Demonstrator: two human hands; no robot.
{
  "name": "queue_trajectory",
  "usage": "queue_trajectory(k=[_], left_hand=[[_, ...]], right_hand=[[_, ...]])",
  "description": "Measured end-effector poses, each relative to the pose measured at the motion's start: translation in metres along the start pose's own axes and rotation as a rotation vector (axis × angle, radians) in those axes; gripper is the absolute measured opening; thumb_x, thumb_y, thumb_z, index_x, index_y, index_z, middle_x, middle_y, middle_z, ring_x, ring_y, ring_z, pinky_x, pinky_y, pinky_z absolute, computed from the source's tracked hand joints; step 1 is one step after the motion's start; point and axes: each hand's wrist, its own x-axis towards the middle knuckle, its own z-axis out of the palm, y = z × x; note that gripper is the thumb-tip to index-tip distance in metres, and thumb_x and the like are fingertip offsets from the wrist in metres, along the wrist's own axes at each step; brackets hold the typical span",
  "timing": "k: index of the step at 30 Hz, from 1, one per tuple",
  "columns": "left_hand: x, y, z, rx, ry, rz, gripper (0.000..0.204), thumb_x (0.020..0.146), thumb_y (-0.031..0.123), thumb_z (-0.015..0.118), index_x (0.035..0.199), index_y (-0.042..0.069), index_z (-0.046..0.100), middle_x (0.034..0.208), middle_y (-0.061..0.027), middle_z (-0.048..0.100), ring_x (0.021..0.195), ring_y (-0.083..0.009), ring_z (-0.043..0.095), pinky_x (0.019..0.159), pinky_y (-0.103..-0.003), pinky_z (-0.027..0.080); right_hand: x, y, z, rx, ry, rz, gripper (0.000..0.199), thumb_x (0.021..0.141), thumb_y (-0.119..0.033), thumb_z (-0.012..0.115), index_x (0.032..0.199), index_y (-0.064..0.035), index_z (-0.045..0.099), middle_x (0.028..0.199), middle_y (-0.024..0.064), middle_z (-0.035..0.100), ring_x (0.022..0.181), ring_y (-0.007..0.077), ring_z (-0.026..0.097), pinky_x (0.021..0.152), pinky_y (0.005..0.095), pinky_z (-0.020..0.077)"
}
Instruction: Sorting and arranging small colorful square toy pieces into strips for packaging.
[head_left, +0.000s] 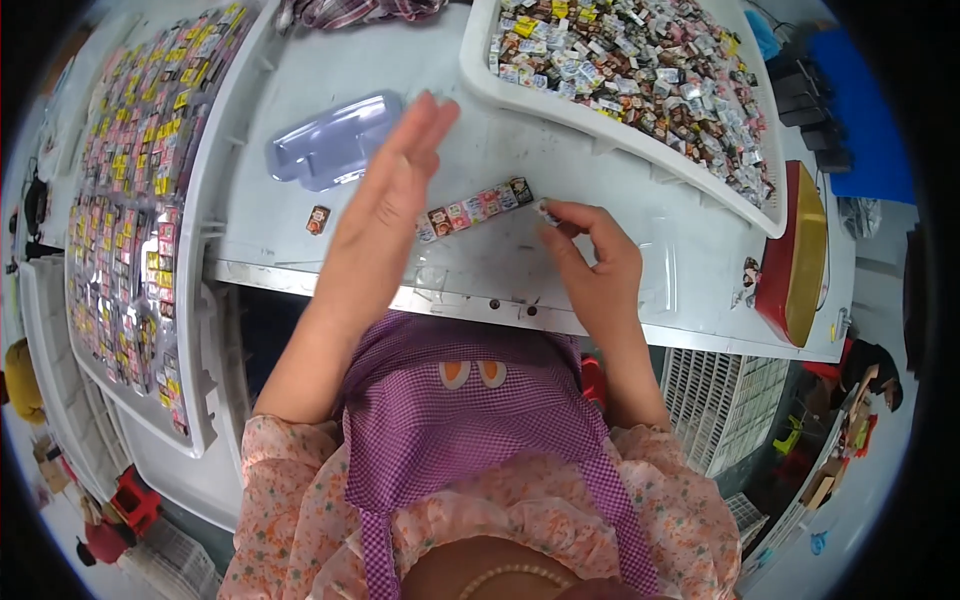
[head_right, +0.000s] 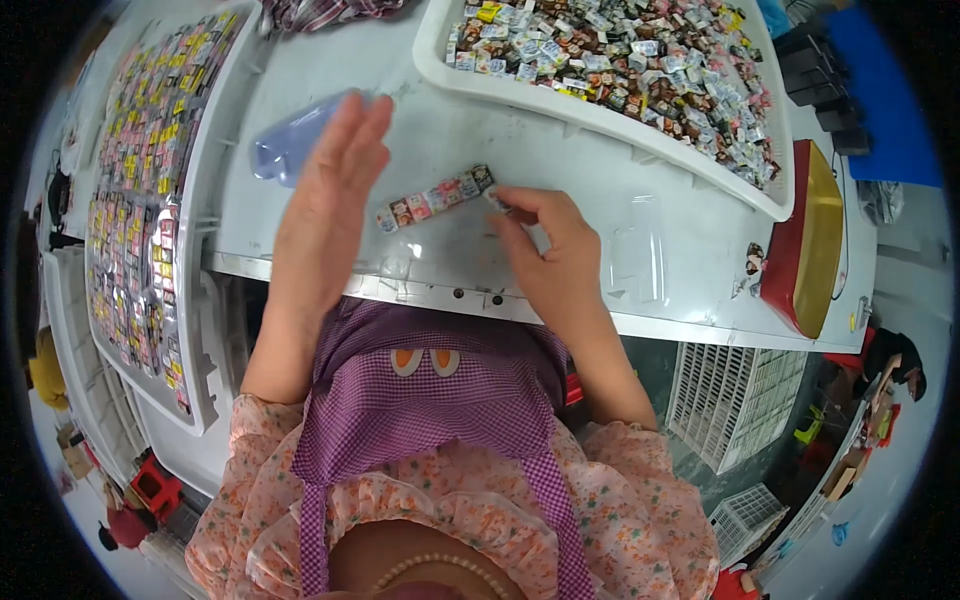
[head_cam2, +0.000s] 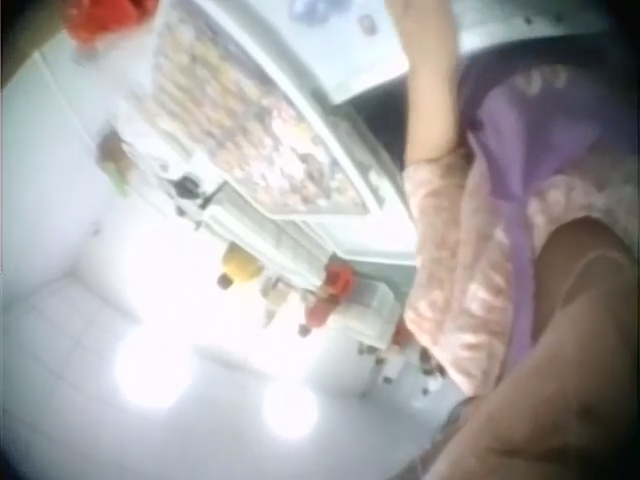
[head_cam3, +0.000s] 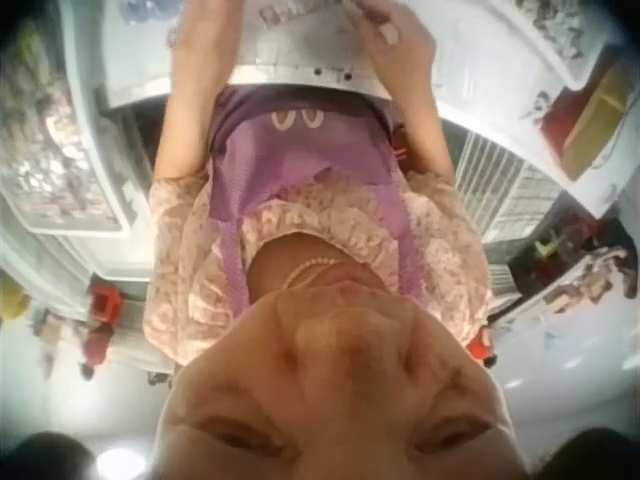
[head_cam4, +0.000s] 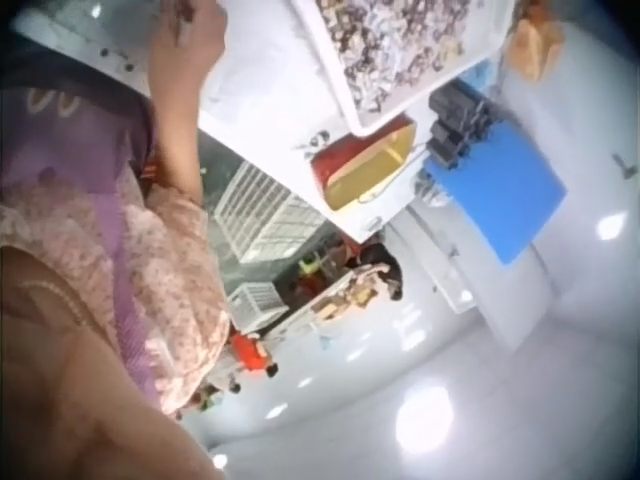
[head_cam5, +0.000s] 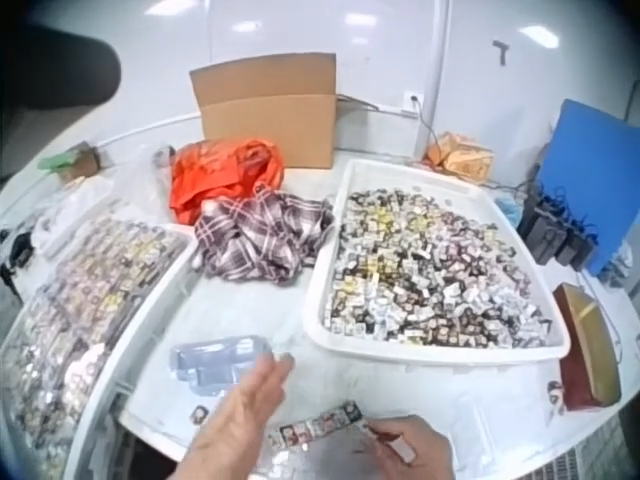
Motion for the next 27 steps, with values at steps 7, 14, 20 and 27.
queue_trajectory(k=[7,14,20,27], left_hand=[[0.033,0.021,0.0,0.365,0.092,0.177,0.051,0.102,0.035,0.038,0.143,0.005,0.034,0.141,-0.0136,0.044,0.134,-0.0241,0.038,0.112,-0.037,0.024],[0.104,0.016,0.0,0.901,0.026,0.484,0.033,0.091,0.009,0.056,0.123,0.007,0.059,0.121,-0.0077,0.061,0.115,-0.0194,0.053,0.101,-0.032,0.037],[0.172,0.0,0.01,1.711,-0.17,0.352,0.023,0.08,0.011,0.066,0.102,0.008,0.067,0.095,-0.0072,0.064,0.094,-0.0258,0.056,0.085,-0.034,0.042],[0.219,-0.029,0.016,1.66,-0.173,0.389,0.018,0.073,0.016,0.06,0.085,0.007,0.071,0.092,-0.0156,0.068,0.102,-0.0323,0.055,0.084,-0.047,0.038]], right_hand=[[0.002,0.014,0.02,-0.285,-0.012,-0.469,0.021,0.073,0.003,0.067,0.093,-0.0027,0.064,0.089,0.0104,0.063,0.084,0.0284,0.059,0.076,0.0366,0.0483],[-0.006,0.022,0.03,-0.506,-0.042,-0.672,0.029,0.068,-0.004,0.07,0.095,-0.0027,0.06,0.095,0.0084,0.059,0.085,0.0267,0.055,0.076,0.0388,0.0446],[-0.006,0.023,0.032,-0.5,-0.039,-0.64,0.029,0.07,-0.008,0.071,0.096,-0.0032,0.062,0.097,0.0076,0.057,0.088,0.0264,0.054,0.078,0.0392,0.0443],[0.006,0.028,0.029,-0.259,0.038,-0.492,0.024,0.072,0.001,0.069,0.095,-0.0032,0.064,0.093,0.0112,0.06,0.086,0.0296,0.055,0.075,0.0378,0.0464]])
